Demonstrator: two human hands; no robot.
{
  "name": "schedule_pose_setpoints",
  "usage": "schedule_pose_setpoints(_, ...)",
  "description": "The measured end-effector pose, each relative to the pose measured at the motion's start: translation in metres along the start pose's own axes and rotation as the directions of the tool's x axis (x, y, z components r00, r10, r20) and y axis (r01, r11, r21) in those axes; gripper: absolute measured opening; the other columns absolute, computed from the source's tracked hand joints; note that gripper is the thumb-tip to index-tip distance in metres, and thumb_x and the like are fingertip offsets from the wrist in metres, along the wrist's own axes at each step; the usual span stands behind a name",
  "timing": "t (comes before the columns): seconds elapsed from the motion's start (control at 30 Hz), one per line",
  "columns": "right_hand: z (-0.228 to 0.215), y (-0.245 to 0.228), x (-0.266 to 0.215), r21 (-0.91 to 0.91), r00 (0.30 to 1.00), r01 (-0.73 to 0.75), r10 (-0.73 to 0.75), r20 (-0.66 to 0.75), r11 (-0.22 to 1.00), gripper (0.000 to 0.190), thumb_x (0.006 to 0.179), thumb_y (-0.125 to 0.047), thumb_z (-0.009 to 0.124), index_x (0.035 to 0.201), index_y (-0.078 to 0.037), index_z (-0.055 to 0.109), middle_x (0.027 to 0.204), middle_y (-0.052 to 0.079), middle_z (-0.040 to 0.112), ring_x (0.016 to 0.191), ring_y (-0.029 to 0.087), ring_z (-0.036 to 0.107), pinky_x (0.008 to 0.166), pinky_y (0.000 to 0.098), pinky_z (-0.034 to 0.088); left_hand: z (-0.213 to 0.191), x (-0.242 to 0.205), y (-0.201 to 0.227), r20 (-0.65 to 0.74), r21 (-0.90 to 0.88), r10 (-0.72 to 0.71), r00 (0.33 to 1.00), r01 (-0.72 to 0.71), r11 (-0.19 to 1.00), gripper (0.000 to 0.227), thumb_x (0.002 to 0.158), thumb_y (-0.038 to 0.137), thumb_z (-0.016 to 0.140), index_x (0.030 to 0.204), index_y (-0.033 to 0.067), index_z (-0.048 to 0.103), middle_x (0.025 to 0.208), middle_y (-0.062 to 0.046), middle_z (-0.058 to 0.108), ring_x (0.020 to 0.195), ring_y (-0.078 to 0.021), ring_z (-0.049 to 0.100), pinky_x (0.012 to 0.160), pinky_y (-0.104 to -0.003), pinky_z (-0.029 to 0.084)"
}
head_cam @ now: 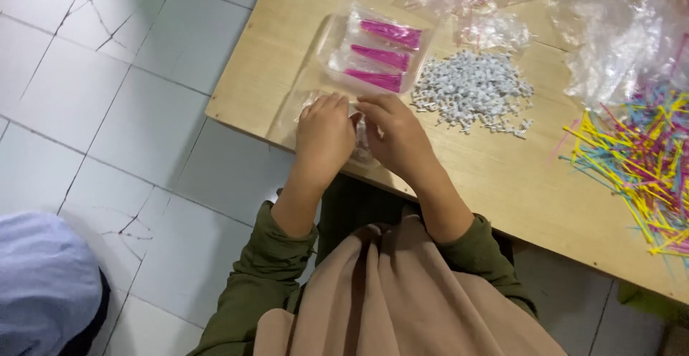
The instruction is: Sorting yellow plastic sticks from a multi-colored pile and packing them into small plastic bags.
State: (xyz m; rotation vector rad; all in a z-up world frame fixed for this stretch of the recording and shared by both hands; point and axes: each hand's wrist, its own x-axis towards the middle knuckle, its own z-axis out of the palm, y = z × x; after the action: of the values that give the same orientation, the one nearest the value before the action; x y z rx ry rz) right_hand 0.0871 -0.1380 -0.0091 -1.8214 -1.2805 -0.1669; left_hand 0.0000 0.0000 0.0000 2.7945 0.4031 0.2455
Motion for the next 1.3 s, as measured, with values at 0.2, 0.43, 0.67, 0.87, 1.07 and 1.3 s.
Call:
schedule_pose_setpoints(0.2,-0.095,-0.001,-0.024,-0.081,0.958,-0.115,0.089,-0.273,0.99,0.032,0.088,0.014,0.063,0.11,-0.005,0.076,0.108,0.011,0.073,0.102,0.034,0.07,0.085,0.0431,0.056,0.008,0.022,0.092,-0.287,-0.098,0.274,0.918,-0.313,0.945,0.031,0.092,0.023,0.068,0.12,0.0101,0.069,0.122,-0.011,0.069,0.12,-0.0329,0.061,0.093,-0.045,0.049)
schedule_pose_setpoints(0.43,-0.185,0.061,-0.099,-0.15,0.852,-0.374,0.274,-0.447,0.915,0.024,0.09,0.012,0.065,0.103,-0.005,0.076,0.097,0.011,0.071,0.089,0.033,0.068,0.08,0.0425,0.055,0.081,0.044,0.188,-0.196,-0.196,0.428,0.882,-0.463,0.864,0.032,0.098,0.031,0.065,0.123,0.0108,0.069,0.12,-0.008,0.068,0.117,-0.0311,0.062,0.09,-0.045,0.051)
schedule_pose_setpoints(0.67,-0.243,0.098,-0.193,-0.215,0.709,-0.595,0.379,-0.594,0.775,0.02,0.09,0.007,0.067,0.104,-0.002,0.077,0.093,0.015,0.069,0.084,0.033,0.065,0.075,0.041,0.054,0.175,0.065,0.255,-0.018,-0.252,0.594,0.804,-0.579,0.776,0.028,0.091,0.032,0.069,0.114,0.0159,0.073,0.108,-0.006,0.07,0.105,-0.0305,0.067,0.079,-0.045,0.054)
schedule_pose_setpoints(0.87,-0.277,0.106,-0.251,-0.169,0.57,-0.687,0.381,-0.728,0.707,0.021,0.091,0.009,0.064,0.105,0.0,0.077,0.094,0.018,0.067,0.087,0.034,0.065,0.071,0.0368,0.053,0.208,0.073,0.322,0.001,-0.309,0.636,0.771,-0.605,0.734,0.029,0.086,0.029,0.072,0.111,0.0136,0.074,0.107,-0.009,0.069,0.104,-0.0341,0.067,0.078,-0.047,0.055)
schedule_pose_setpoints(1.07,-0.31,0.111,-0.285,-0.176,0.533,-0.72,0.373,-0.759,0.671,0.021,0.092,0.008,0.065,0.105,-0.002,0.077,0.094,0.014,0.066,0.086,0.031,0.064,0.07,0.0362,0.051,0.218,0.082,0.384,-0.081,-0.363,0.593,0.801,-0.578,0.731,0.036,0.083,0.024,0.076,0.116,0.0104,0.071,0.117,-0.013,0.063,0.112,-0.0386,0.061,0.08,-0.052,0.057)
schedule_pose_setpoints(1.3,-0.337,0.113,-0.342,-0.228,0.497,-0.776,0.346,-0.796,0.588,0.024,0.09,0.012,0.066,0.104,-0.002,0.078,0.097,0.014,0.067,0.094,0.035,0.065,0.078,0.0389,0.052,0.24,0.067,0.406,-0.16,-0.361,0.627,0.762,-0.637,0.682,0.042,0.077,0.017,0.082,0.117,0.0121,0.069,0.119,-0.011,0.059,0.113,-0.0378,0.059,0.083,-0.052,0.056)
